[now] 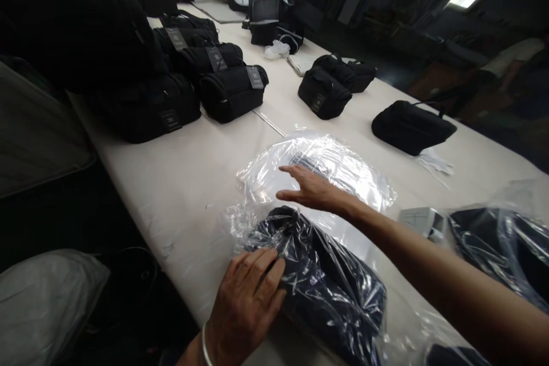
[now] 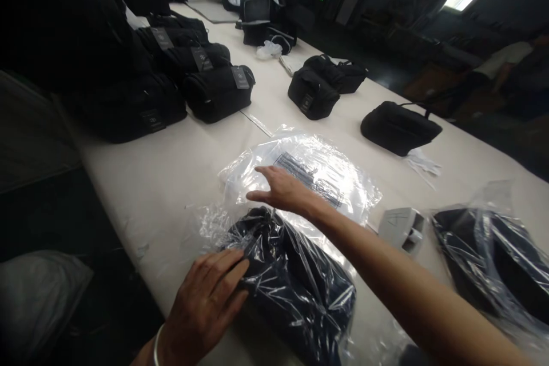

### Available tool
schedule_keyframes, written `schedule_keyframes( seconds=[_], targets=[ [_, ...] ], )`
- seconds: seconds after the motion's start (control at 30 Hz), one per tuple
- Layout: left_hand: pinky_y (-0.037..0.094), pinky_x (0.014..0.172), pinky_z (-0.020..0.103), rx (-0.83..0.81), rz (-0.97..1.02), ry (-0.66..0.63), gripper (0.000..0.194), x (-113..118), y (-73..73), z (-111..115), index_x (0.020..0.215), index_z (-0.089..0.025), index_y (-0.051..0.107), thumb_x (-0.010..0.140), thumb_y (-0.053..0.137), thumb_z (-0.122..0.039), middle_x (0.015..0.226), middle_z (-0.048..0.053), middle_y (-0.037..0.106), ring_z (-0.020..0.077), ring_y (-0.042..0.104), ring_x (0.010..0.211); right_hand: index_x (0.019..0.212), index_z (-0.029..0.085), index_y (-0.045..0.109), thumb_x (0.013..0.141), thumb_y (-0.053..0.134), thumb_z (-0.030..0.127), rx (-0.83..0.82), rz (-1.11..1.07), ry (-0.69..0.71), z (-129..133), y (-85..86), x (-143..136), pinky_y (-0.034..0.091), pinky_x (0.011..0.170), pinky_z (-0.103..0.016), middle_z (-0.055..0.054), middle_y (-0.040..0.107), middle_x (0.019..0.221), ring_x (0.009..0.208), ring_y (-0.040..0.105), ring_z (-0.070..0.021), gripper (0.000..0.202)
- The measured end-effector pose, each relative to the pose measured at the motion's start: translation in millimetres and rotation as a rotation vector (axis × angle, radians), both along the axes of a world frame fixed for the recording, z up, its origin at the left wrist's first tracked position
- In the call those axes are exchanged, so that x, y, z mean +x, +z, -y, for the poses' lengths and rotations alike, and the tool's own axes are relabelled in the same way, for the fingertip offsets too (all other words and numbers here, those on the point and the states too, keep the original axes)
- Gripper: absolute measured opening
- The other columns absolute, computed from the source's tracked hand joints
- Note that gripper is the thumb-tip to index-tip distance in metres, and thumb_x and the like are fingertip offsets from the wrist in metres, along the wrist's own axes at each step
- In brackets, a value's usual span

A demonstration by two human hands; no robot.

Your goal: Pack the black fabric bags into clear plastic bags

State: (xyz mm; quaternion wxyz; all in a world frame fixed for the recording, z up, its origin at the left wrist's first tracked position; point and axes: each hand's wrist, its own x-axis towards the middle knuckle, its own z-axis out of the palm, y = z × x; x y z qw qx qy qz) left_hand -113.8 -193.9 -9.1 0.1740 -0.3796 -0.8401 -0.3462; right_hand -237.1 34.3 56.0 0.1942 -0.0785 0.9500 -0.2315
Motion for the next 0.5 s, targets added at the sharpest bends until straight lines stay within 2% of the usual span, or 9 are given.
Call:
schedule_keyframes(
  seconds=[0.07,0.17,0.27,0.33,0.4,0.43,0.5],
  targets=[
    [0.040,0.100,0.038,-0.063,-0.012,0.042,0.035,0,-2.4,4,0.126,-0.013,0.058,0.093,0.056,-0.023,0.125,0.012,0.064,0.0236,0.058,0.116,0.150,0.022,0.034,0.081,0.062,0.066,-0.137,0.127,-0.006,-7,-15.3,12,0.034,0.111,-0.051,-0.014,0.039,0.153,0.137,0.040,-0.0342,0.086],
    [0.042,0.097,0.039,-0.176,-0.005,0.091,0.045,-2,-7.2,11,0.131,-0.011,0.054,0.093,0.058,-0.034,0.129,0.015,0.062,0.0263,0.057,0.114,0.146,0.018,0.042,0.075,0.068,0.068,-0.214,0.280,-0.122,-10,-34.7,27,0.029,0.115,-0.054,-0.016,0.041,0.152,0.139,0.037,-0.0368,0.091],
    [0.043,0.097,0.039,-0.206,-0.016,0.099,0.053,-12,-7.8,18,0.134,-0.013,0.052,0.092,0.056,-0.046,0.127,0.014,0.063,0.0269,0.058,0.114,0.146,0.022,0.043,0.080,0.064,0.066,-0.414,0.207,-0.262,-8,-43.2,34,0.036,0.112,-0.049,-0.012,0.043,0.151,0.136,0.044,-0.0323,0.081],
    [0.039,0.104,0.044,-0.209,-0.001,0.089,0.058,-26,-6.4,19,0.137,-0.016,0.050,0.092,0.052,-0.053,0.136,0.013,0.058,0.0301,0.052,0.125,0.144,0.024,0.047,0.079,0.065,0.065,-0.492,0.200,-0.248,-6,-44.3,36,0.040,0.110,-0.047,-0.009,0.048,0.148,0.131,0.049,-0.0315,0.078],
    [0.034,0.111,0.051,-0.209,0.121,0.060,0.063,-47,-6.8,18,0.140,-0.018,0.048,0.093,0.043,-0.059,0.145,0.012,0.051,0.0334,0.042,0.135,0.139,0.023,0.053,0.077,0.067,0.066,-0.450,0.205,-0.254,-7,-41.8,39,0.039,0.109,-0.049,-0.011,0.054,0.142,0.128,0.052,-0.0340,0.077],
    [0.033,0.113,0.053,-0.210,0.242,0.024,0.065,-58,-8.6,17,0.141,-0.018,0.048,0.094,0.036,-0.062,0.146,0.012,0.050,0.0334,0.041,0.137,0.138,0.021,0.055,0.078,0.065,0.067,-0.417,0.172,-0.289,-9,-38.7,41,0.038,0.110,-0.050,-0.012,0.055,0.141,0.128,0.052,-0.0348,0.076],
    [0.037,0.113,0.049,-0.201,0.568,-0.073,0.069,-79,-16.4,16,0.139,-0.017,0.051,0.095,0.022,-0.063,0.143,0.010,0.054,0.0295,0.047,0.134,0.140,0.019,0.052,0.086,0.054,0.067,-0.404,0.053,-0.394,-17,-29.2,48,0.034,0.112,-0.050,-0.013,0.050,0.145,0.133,0.047,-0.0336,0.073]
  ],
)
